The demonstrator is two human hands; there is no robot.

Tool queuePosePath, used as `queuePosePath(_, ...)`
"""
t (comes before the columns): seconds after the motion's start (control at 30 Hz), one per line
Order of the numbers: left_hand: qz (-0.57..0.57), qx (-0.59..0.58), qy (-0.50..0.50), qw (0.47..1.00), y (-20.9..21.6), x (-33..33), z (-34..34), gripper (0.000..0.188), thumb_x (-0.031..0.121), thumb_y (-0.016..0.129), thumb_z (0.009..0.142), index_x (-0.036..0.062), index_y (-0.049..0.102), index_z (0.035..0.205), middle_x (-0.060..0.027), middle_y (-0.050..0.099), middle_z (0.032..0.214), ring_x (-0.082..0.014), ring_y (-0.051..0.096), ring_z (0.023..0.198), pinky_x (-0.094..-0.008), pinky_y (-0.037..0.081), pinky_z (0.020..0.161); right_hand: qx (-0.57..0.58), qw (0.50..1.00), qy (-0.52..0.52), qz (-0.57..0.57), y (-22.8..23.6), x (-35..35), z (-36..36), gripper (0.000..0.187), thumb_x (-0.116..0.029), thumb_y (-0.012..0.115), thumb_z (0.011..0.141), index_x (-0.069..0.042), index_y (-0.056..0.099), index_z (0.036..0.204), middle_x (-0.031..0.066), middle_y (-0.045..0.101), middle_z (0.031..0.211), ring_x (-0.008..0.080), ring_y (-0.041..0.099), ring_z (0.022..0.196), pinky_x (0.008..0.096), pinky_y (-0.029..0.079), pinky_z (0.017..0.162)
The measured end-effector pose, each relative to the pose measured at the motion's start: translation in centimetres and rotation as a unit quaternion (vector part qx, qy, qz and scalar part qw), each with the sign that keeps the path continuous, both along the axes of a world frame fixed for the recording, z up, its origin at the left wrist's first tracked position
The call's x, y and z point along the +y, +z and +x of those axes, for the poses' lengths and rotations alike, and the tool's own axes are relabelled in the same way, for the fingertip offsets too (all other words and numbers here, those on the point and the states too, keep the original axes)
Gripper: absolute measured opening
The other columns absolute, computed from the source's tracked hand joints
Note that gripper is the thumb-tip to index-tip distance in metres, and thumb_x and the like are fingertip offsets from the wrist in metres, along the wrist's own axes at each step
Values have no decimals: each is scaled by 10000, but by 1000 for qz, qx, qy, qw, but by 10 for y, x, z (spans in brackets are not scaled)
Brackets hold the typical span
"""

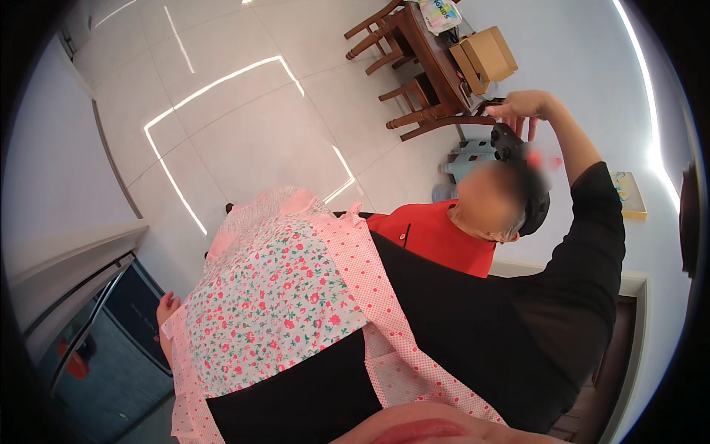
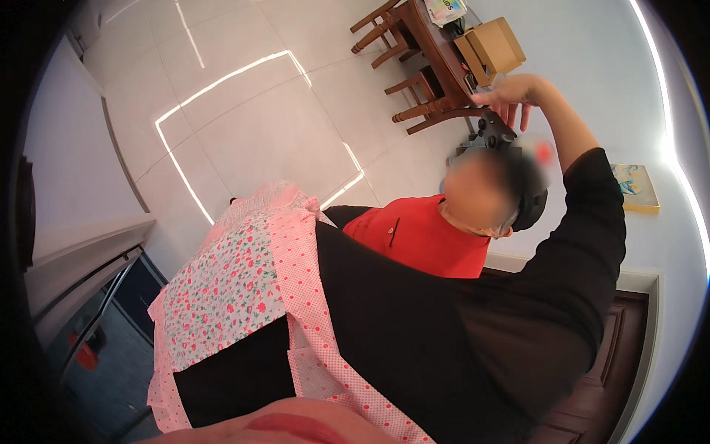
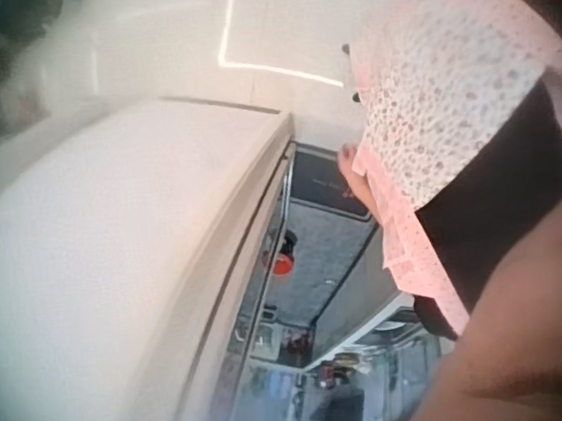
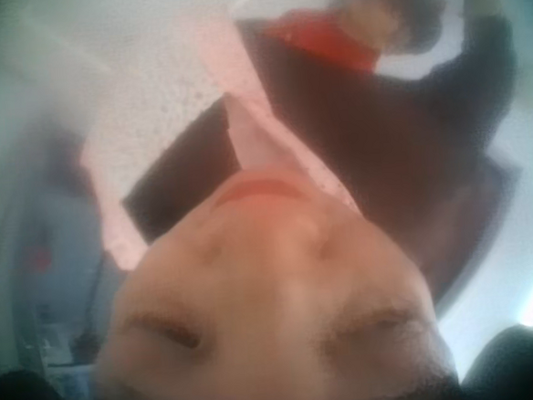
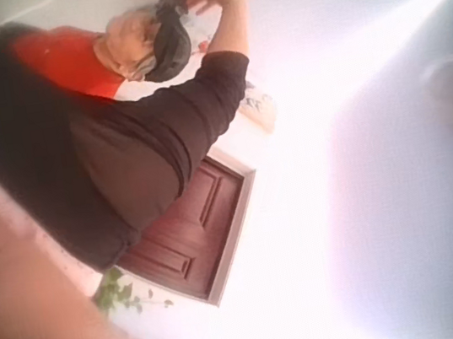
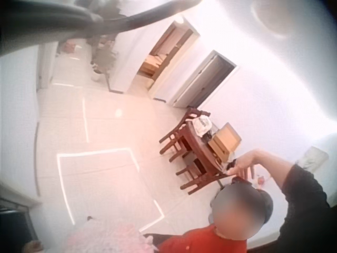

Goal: The person wipes the stovetop and countertop with a cloth, then washes a bowl and utensils in the sink. They also handle a plastic bag of food and move a plate of cooked fish on the counter.

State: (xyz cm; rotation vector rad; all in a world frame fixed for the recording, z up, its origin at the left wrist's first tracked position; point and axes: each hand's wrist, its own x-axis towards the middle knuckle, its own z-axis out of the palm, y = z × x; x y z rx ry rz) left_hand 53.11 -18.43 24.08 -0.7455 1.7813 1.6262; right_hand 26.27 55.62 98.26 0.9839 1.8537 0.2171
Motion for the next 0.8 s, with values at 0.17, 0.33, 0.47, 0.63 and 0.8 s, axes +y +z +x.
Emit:
queuePosePath(0.17,-182,77,-41,979,58,-158,-39,410,215,661,951,-10,604,1288,-153,705,1111,-207,669,965,-328,526,854,-104,948,293,-62,-11,-137,-4,632,-577,742,793,-31,695,1108,135,700,891,251,690,770,454,552,592)
queuePosePath(0.33,-235,32,-119,964,66,-426,-12,459,297,663,908,21,625,1274,-188,699,1152,-308,671,1070,-380,513,931,40,997,57,16,3,-409,98,648,-578,849,710,26,714,901,146,696,766,219,683,596,376,601,547)
queuePosePath(0.47,-241,49,-137,960,17,-511,20,463,339,689,889,30,646,1231,-197,711,1069,-334,679,1024,-407,527,903,82,991,-32,103,-35,-522,145,590,-510,843,749,51,686,845,155,651,694,257,658,559,395,582,489)
queuePosePath(0.63,-207,-28,-185,960,-20,-452,52,465,356,704,877,37,656,1212,-193,716,1062,-336,681,1024,-419,530,900,206,976,-27,67,-71,-449,134,585,-537,713,844,43,680,907,146,660,748,273,660,603,449,586,535)
queuePosePath(0.8,-247,4,-162,955,-46,-517,54,449,350,692,889,35,659,1207,-196,713,1095,-351,676,1042,-419,529,905,236,965,-102,51,-108,-454,170,606,-613,724,784,-33,665,954,112,642,798,264,634,580,437,561,515)
